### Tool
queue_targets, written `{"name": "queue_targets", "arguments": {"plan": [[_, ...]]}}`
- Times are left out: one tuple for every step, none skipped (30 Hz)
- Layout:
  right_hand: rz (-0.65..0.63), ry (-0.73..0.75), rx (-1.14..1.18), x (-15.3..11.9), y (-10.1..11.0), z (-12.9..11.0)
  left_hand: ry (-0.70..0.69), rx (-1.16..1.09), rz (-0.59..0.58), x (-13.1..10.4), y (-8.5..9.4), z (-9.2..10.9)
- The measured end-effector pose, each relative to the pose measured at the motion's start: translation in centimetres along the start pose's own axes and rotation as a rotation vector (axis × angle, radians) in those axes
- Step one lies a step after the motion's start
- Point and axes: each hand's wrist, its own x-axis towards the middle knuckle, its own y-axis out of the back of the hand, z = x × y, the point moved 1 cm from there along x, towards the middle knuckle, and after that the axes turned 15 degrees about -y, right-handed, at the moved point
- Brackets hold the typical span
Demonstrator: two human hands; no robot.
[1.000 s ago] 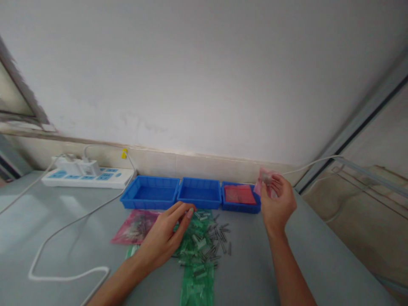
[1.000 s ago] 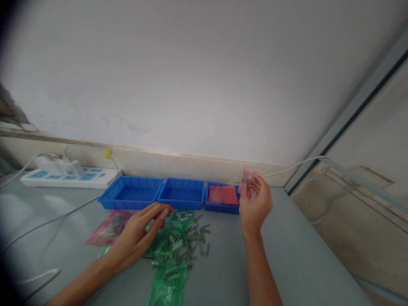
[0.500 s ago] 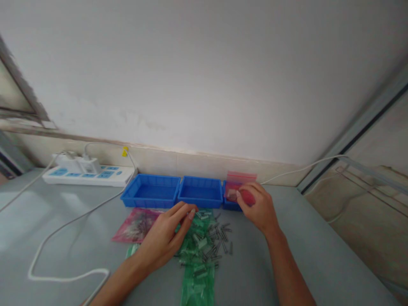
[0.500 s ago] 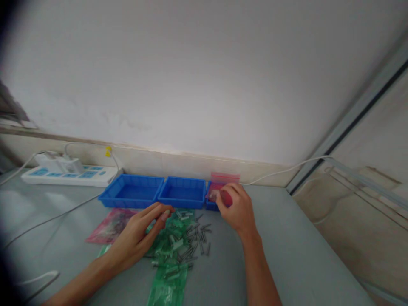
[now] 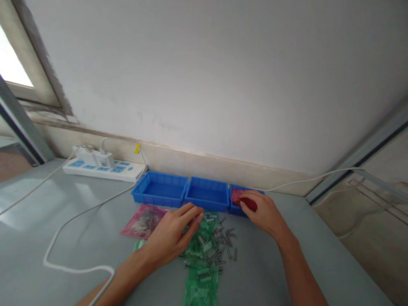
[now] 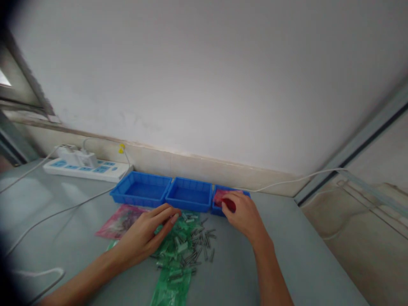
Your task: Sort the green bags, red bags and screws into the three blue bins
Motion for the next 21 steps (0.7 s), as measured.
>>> {"name": "queue_targets", "arguments": {"plan": [[0.032, -0.012, -0.011, -0.1, -0.4, 0.3, -0.019, 0.034, -0.03, 0.0, 0.0, -0.1], [0.058, -0.021, -0.03, -0.2, -0.7, 0.5, -0.041, 0.069, -0.06, -0.1, 0.0, -0.2], [0.08, -0.023, -0.051, -0.3, -1.0, 0.6, -0.065, 0.102, -0.087, -0.1, 0.0, -0.2], [0.102, -0.021, -0.071, -0.4, -1.2, 0.7, -0.089, 0.132, -0.115, -0.1, 0.0, -0.2], [0.124, -0.02, -0.089, -0.6, -1.3, 0.7, -0.106, 0.156, -0.14, -0.1, 0.0, -0.2], [0.152, -0.022, -0.104, -0.8, -1.3, 0.6, -0.119, 0.173, -0.165, 0.0, 0.1, -0.2], [0.179, -0.025, -0.118, -1.0, -1.2, 0.5, -0.128, 0.183, -0.189, 0.0, 0.2, -0.1], [0.2, -0.025, -0.128, -1.2, -1.2, 0.3, -0.131, 0.188, -0.212, 0.1, 0.3, -0.1], [0.209, -0.016, -0.131, -1.4, -1.1, 0.2, -0.127, 0.189, -0.231, 0.1, 0.4, 0.0], [0.203, 0.002, -0.126, -1.6, -1.1, 0.1, -0.121, 0.188, -0.246, 0.2, 0.5, 0.0], [0.184, 0.027, -0.114, -1.7, -1.1, 0.1, -0.114, 0.186, -0.258, 0.2, 0.6, 0.0], [0.16, 0.049, -0.098, -1.8, -1.1, 0.2, -0.106, 0.184, -0.267, 0.2, 0.6, -0.1], [0.141, 0.058, -0.083, -1.8, -1.2, 0.3, -0.1, 0.182, -0.274, 0.2, 0.7, -0.2], [0.134, 0.054, -0.078, -1.7, -1.3, 0.5, -0.099, 0.179, -0.279, 0.2, 0.8, -0.2], [0.137, 0.038, -0.083, -1.7, -1.5, 0.7, -0.099, 0.174, -0.283, 0.3, 0.9, -0.3], [0.147, 0.017, -0.094, -1.6, -1.6, 0.9, -0.099, 0.169, -0.284, 0.3, 1.0, -0.3], [0.159, -0.003, -0.106, -1.6, -1.6, 1.1, -0.096, 0.165, -0.286, 0.3, 1.1, -0.4], [0.17, -0.014, -0.113, -1.6, -1.6, 1.2, -0.09, 0.164, -0.287, 0.4, 1.3, -0.4], [0.178, -0.013, -0.112, -1.7, -1.6, 1.1, -0.08, 0.165, -0.289, 0.5, 1.6, -0.4], [0.188, 0.003, -0.098, -1.7, -1.5, 1.0, -0.066, 0.168, -0.29, 0.6, 1.9, -0.5], [0.201, 0.029, -0.074, -1.8, -1.3, 0.6, -0.053, 0.174, -0.296, 0.8, 2.3, -0.6]]}}
